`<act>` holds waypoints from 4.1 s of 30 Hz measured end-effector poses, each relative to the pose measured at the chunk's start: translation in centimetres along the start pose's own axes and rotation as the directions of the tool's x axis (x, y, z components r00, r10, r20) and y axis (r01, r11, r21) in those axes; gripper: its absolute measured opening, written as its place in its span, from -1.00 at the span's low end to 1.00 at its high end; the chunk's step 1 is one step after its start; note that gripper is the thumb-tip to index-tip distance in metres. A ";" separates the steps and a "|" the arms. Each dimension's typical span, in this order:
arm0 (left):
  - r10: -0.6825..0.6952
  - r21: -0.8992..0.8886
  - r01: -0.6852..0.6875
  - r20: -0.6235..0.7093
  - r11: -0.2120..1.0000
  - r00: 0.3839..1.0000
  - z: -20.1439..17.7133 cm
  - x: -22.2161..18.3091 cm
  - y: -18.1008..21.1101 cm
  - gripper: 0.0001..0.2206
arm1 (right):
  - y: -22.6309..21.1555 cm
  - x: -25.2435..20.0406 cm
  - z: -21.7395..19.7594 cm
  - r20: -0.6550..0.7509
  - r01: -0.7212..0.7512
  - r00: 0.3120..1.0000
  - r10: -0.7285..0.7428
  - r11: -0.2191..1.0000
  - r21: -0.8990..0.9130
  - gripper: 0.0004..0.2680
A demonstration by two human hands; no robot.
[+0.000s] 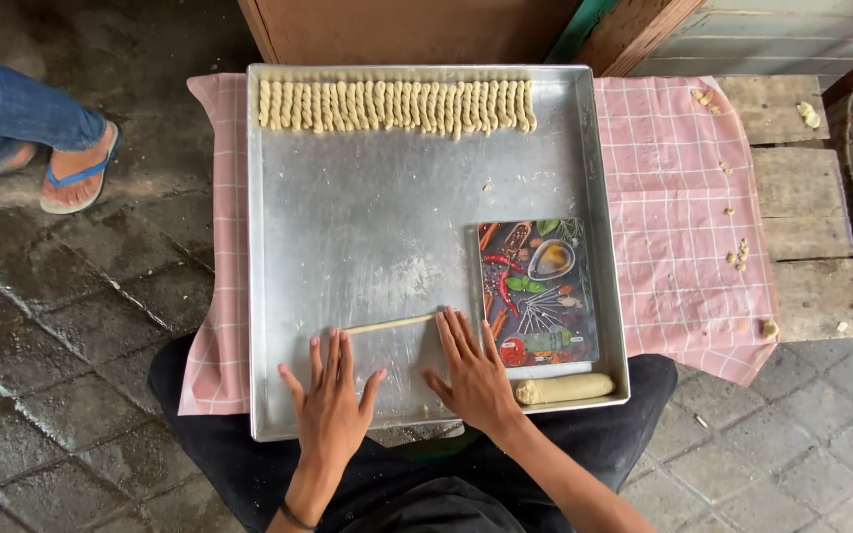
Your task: The person shapes small pieces of dough into twisted spiral snacks on a metal tray by rolling and twisting them by hand.
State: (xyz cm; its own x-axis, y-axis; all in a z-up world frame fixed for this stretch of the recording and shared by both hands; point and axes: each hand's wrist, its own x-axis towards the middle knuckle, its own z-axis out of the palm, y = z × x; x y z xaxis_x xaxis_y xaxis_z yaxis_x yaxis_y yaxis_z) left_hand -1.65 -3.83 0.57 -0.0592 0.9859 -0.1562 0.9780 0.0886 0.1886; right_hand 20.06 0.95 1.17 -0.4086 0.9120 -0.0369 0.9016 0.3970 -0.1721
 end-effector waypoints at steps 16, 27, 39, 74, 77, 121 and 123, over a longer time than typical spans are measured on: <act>-0.031 -0.873 0.046 0.035 0.486 0.999 -5.2 4.7 3.9 -0.85 | -1.3 3.6 -2.8 0.052 -0.157 0.955 0.292 0.352 0.923 -0.86; 0.003 -0.972 0.081 0.084 0.220 0.996 -11.0 2.9 6.0 -0.83 | -3.3 1.9 -5.7 -0.255 0.147 0.926 0.280 0.355 0.923 -0.89; 0.142 -0.954 -0.053 -0.011 0.294 0.990 -11.6 3.3 5.6 -0.77 | -3.8 1.6 -6.7 -0.418 0.262 0.872 0.253 0.480 0.838 -0.93; 0.032 -0.955 0.294 0.293 -0.046 0.956 -9.8 2.6 5.8 -0.77 | -2.6 0.4 -6.1 -0.364 0.261 0.907 0.209 0.398 0.880 -0.92; 0.025 -0.946 0.319 0.318 -0.065 0.948 -9.7 2.5 5.9 -0.78 | -2.3 0.3 -6.0 -0.321 0.249 0.929 0.185 0.327 0.911 -0.92; -0.036 -0.983 0.172 0.175 -0.064 0.984 -11.3 2.5 7.1 -0.73 | -3.7 -1.0 -5.1 -0.106 0.137 0.922 0.372 -0.056 0.989 -0.82; -0.026 -0.981 0.178 0.180 -0.078 0.983 -11.0 2.5 6.9 -0.73 | -3.5 -1.3 -4.2 -0.108 0.164 0.921 0.375 -0.121 0.979 -0.84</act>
State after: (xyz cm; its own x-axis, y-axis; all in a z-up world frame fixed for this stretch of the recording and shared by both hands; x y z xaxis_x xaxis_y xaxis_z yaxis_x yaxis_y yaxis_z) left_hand 2.77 0.84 12.15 -0.0479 0.9416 -0.3334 -0.2824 0.3074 0.9087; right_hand 18.04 -1.14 5.99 -0.0226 0.9997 0.0080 -0.3153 0.0005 -0.9490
